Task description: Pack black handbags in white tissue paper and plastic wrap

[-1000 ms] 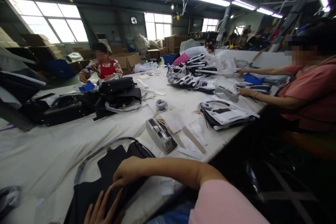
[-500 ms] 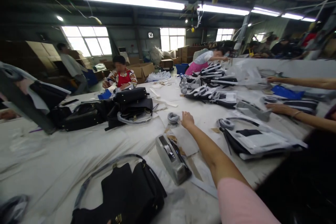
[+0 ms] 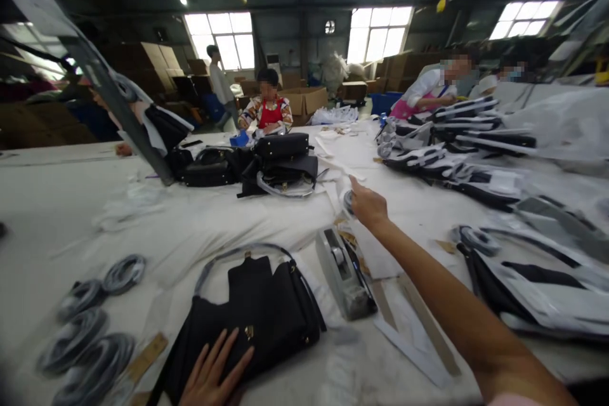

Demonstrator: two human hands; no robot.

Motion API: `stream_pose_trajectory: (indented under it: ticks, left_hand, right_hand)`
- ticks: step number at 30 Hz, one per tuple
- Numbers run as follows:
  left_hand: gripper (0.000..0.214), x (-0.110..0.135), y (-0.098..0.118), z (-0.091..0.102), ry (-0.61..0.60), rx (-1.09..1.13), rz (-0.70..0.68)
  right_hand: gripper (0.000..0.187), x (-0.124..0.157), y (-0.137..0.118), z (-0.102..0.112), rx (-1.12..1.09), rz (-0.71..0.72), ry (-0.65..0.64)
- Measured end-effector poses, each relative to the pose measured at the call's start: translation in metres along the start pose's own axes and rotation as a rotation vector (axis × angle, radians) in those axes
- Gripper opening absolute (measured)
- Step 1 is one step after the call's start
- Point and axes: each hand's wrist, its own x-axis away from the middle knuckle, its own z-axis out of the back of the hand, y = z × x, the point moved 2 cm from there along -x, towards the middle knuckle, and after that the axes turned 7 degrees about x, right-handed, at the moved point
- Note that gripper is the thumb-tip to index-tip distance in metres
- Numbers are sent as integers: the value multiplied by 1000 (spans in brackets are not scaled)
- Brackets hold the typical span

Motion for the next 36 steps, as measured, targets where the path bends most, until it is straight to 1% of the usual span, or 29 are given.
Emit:
stream_pose_trajectory:
  ticks: [1, 3, 5, 7, 9, 11, 14, 15, 17, 20, 23, 25, 27, 29, 30, 31, 32, 33, 35, 36]
  left_hand:
    - [74, -2, 1, 8, -22, 9, -22]
    - [71, -5, 2, 18, -39, 25, 8]
    - [71, -7, 3, 22, -73, 56, 48]
    - [71, -6, 5, 23, -103, 89, 77]
    - [70, -5, 6, 23, -112, 117, 92]
    - [69, -4, 7, 23, -106, 147, 100]
    - [68, -3, 6, 24, -75, 203, 120]
    - [67, -3, 6, 24, -65, 218, 126]
    - [66, -4, 5, 25, -50, 239, 136]
    - [65, -4, 5, 24, -21, 251, 141]
    - [63, -1, 5, 21, -10, 275, 168]
    - [59, 3, 6, 16, -21, 301, 186]
    - [51, 7, 8, 13, -32, 322, 206]
    - [45, 8, 9, 12, -67, 350, 234]
    - [43, 8, 10, 12, -100, 369, 255]
    - [42, 8, 10, 12, -137, 388, 273]
    - [41, 8, 11, 13, -172, 405, 283]
    - [41, 7, 11, 14, -199, 415, 287]
    - [40, 7, 11, 14, -216, 417, 285]
    - [40, 7, 10, 12, -211, 414, 284]
  right_hand:
    - [54, 16, -23, 15, -22, 80, 51]
    - [60, 54, -72, 39, -92, 272, 89]
    - [66, 95, -117, 55, -186, 490, 55]
    - [67, 130, -153, 61, -261, 670, -20]
    - [65, 154, -178, 63, -302, 765, -78]
    - [64, 164, -192, 66, -333, 765, -70]
    - [64, 166, -200, 76, -374, 712, 30]
    - [64, 167, -202, 79, -377, 723, 53]
    - [62, 173, -207, 80, -341, 816, 48]
    - [55, 190, -211, 67, -207, 991, -72]
    - [48, 209, -207, 43, -100, 1080, -238]
    - [48, 219, -200, 28, -104, 1143, -334]
    - [53, 224, -192, 18, -174, 1192, -411]
    - [65, 224, -187, 13, -272, 1191, -470]
    - [64, 223, -186, 13, -312, 1172, -492]
    - [56, 221, -188, 12, -337, 1151, -510]
    - [45, 218, -190, 12, -339, 1129, -520]
    - [35, 216, -193, 12, -318, 1101, -519]
    - [30, 212, -200, 9, -240, 1058, -485]
    - [31, 211, -203, 8, -210, 1056, -455]
